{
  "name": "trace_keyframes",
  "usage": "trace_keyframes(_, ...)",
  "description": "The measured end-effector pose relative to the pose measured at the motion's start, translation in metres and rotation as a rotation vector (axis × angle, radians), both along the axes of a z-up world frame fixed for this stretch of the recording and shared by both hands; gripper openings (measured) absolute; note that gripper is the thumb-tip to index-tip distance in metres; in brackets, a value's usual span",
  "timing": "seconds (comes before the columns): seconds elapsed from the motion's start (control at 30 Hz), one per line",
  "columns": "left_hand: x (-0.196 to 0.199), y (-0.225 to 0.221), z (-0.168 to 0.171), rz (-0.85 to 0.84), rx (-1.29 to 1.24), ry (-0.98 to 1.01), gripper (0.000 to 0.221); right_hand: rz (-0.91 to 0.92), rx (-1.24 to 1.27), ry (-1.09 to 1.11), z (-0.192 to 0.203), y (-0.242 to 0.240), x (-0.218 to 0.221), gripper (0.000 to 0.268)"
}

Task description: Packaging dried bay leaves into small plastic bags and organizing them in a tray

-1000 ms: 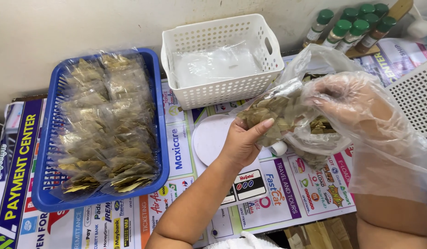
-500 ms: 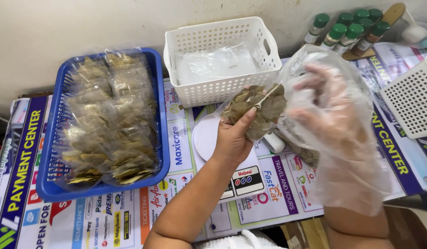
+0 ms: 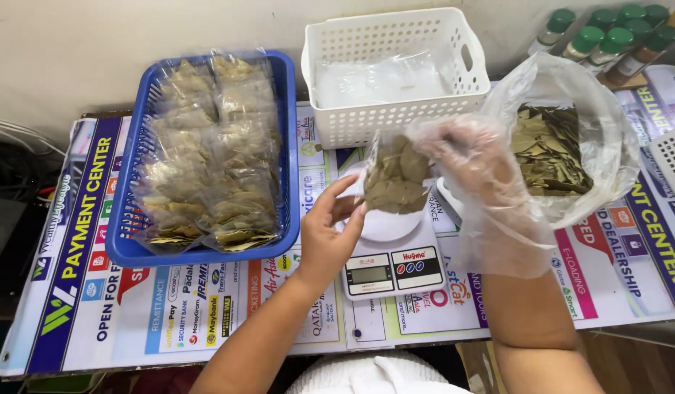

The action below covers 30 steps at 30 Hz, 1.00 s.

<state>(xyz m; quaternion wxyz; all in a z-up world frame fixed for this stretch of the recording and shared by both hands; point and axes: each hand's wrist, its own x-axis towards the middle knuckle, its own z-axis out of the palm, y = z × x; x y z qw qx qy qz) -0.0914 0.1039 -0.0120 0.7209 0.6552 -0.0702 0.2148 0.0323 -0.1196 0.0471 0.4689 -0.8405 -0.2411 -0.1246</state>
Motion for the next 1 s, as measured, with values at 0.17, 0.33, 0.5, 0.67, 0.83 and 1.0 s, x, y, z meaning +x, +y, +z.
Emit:
trace_keyframes(0.17,0.006,0.015,-0.039,0.469,0.867,-0.406,0.049,0.104,-0.343,0.019,-0.029,0.022,0.020,0.011)
trace_keyframes(0.33,0.010,0.015,-0.043,0.390,0.787,-0.360,0.050,0.037,-0.463,-0.005,-0.049,0.037,0.024,0.015)
trace_keyframes(0.5,0.014,0.023,-0.051,0.313,0.724,-0.264,0.049,-0.055,-0.401,0.277,-0.001,0.063,0.006,0.039)
trace_keyframes(0.67,0.010,0.024,-0.051,0.255,0.631,-0.253,0.047,-0.126,-0.275,-0.016,-0.023,0.042,0.016,0.028)
trace_keyframes(0.83,0.010,0.028,-0.052,0.247,0.630,-0.225,0.049,-0.124,-0.256,0.058,-0.026,0.041,0.017,0.030)
trace_keyframes(1.0,0.010,0.028,-0.051,0.188,0.597,-0.191,0.064,-0.109,-0.275,0.202,-0.015,0.045,0.010,0.030)
